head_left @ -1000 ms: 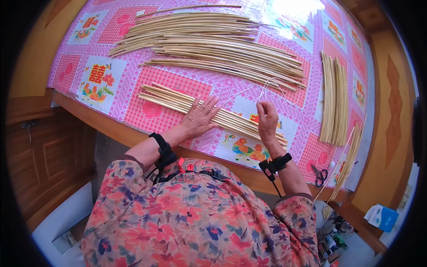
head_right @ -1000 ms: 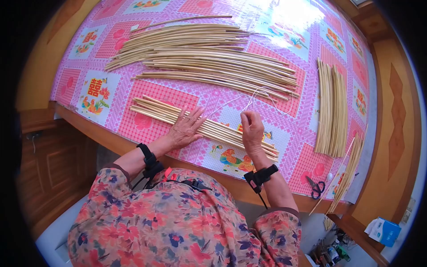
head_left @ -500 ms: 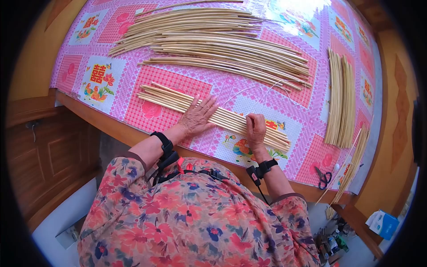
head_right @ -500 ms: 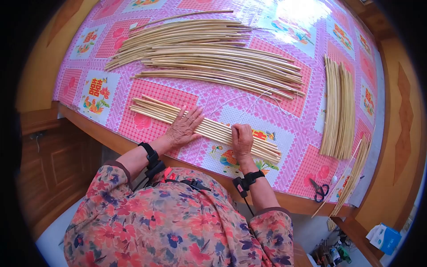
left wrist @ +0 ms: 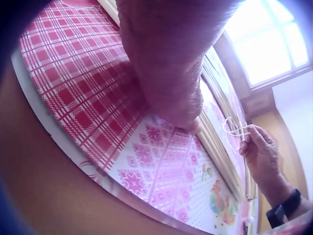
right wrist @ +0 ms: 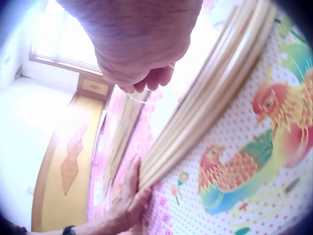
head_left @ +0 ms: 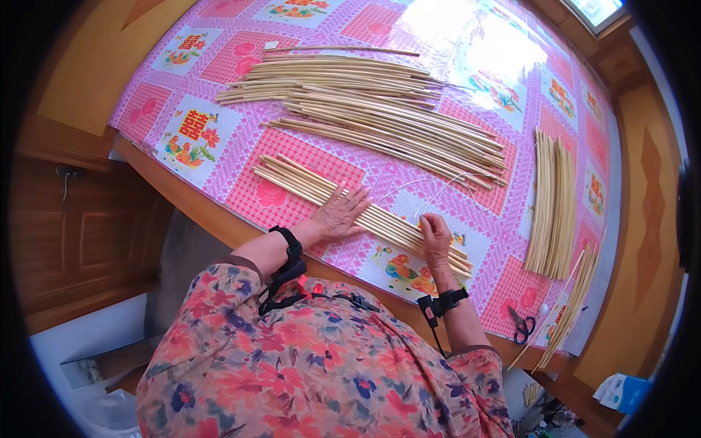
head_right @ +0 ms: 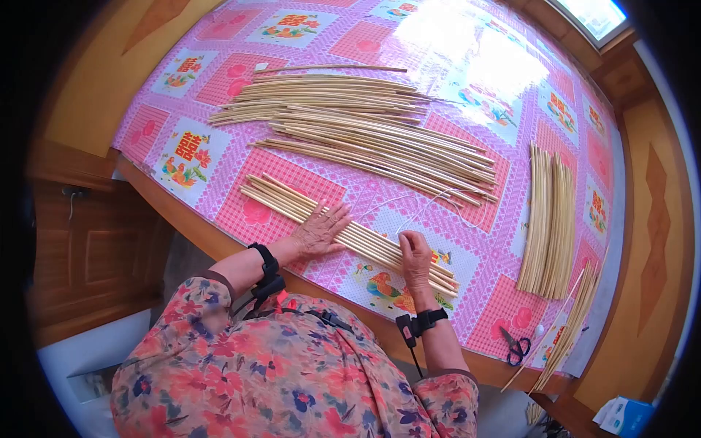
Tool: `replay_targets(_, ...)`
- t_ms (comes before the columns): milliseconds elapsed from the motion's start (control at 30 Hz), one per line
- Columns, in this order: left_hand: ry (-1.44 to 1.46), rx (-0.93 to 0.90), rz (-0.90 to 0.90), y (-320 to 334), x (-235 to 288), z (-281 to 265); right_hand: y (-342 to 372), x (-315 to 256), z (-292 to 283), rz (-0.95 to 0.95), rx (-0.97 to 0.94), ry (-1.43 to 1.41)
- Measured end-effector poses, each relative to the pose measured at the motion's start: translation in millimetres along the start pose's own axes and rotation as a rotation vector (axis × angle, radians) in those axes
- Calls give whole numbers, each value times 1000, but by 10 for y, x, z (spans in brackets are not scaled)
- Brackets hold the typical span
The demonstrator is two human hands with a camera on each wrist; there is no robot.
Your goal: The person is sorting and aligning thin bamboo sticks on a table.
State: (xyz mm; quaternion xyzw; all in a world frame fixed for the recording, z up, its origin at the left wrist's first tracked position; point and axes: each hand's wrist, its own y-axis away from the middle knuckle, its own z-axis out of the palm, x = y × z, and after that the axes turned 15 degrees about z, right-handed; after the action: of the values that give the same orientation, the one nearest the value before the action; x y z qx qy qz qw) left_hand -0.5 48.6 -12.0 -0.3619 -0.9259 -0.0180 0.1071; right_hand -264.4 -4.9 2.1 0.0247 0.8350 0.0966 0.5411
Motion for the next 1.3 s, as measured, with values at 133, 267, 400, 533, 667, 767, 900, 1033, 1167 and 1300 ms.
replay_targets(133, 95, -10, -15, -25, 9, -65, -67, -410, -578, -9, 65, 92)
replay_targets(267, 152, 101, -26, -99, -25, -219, -21, -732, -1315, 76, 98, -32)
replay_targets(400, 143, 273, -45, -200, -259, -259, 194, -1172, -1786, 147, 93, 108)
replay_targets(533, 151, 395, -78, -342, -515, -402, 214, -1117, -1831, 178, -96, 643)
replay_targets(667, 52, 399, -97, -461, -701, -475, -26, -675, -1786, 8, 273, 1039)
replay_targets(767, -28, 371, -112, -505, -835, -456, -234, -634, -1886, -18, 504, 923)
replay_targets(900, -32, 331, -88, -525, -823, -376, -484, -503, -1674, -158, 389, 729)
replay_targets(1033, -77, 367, -31, -466, -706, -225, -506, -277, -1009, -283, 97, 927)
replay_targets(1167, -44, 338, -127, -408, -605, -262, -581, -6, -718, -299, 1, 990)
replay_targets(1300, 72, 255, -165, -360, -597, -253, -628, -55, -697, -360, -46, 1061)
